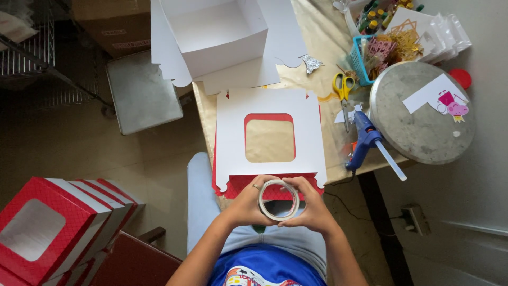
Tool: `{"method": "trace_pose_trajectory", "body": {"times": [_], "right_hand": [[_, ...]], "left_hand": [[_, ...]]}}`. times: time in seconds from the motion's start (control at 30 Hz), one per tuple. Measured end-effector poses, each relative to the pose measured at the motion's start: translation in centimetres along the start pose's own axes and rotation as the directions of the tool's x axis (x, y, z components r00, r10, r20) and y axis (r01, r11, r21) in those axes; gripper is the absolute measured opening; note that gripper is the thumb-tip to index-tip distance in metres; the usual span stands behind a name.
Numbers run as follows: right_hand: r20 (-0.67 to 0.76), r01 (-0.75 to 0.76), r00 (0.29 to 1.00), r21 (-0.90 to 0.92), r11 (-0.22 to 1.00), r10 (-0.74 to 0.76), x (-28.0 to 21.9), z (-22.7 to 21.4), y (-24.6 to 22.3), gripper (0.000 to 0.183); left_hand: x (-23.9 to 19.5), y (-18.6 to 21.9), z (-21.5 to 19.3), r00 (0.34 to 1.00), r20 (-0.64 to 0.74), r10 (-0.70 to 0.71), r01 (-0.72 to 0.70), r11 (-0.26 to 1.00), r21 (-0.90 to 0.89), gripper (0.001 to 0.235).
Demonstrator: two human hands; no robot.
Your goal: The person sits at a work table and assembles red-and-white windowed bakery boxes, folding the red paper liner around the box lid and pressing it flat. They use tape to secure the folded edges, working on one box lid on their lap and adding it to a stack of finished boxes.
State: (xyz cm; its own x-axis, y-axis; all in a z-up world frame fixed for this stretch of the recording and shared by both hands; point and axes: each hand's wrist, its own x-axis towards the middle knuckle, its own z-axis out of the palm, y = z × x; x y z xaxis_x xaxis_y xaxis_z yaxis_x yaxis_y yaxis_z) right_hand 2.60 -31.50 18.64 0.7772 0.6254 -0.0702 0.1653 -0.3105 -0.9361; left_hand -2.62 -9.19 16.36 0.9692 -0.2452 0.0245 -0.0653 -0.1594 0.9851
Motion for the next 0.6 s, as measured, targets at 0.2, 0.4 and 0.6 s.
{"method": "trace_pose_trajectory", "body": {"times": [0.2, 0.4, 0.6], "right_hand": [[-0.043, -0.045, 0.998, 0.074, 0.996, 0.049, -0.1, 0.4, 0.2, 0.101], [-0.069, -0.051, 0.996, 0.051, 0.997, 0.054, -0.2, 0.2, 0.2, 0.095], [-0.088, -0.054, 0.994, 0.042, 0.998, 0.057, -0.4, 0.2, 0.6, 0.089]], "left_hand": [[0.0, 1.8, -0.8, 1.000, 0.013, 0.006, -0.007, 1.000, 0.027, 0.091], [0.0, 2.3, -0.7, 1.000, 0.006, -0.014, 0.014, 1.000, 0.005, 0.083], [0.0, 2.2, -0.7, 1.000, -0.008, -0.028, 0.027, 0.998, -0.060, 0.077]]}}
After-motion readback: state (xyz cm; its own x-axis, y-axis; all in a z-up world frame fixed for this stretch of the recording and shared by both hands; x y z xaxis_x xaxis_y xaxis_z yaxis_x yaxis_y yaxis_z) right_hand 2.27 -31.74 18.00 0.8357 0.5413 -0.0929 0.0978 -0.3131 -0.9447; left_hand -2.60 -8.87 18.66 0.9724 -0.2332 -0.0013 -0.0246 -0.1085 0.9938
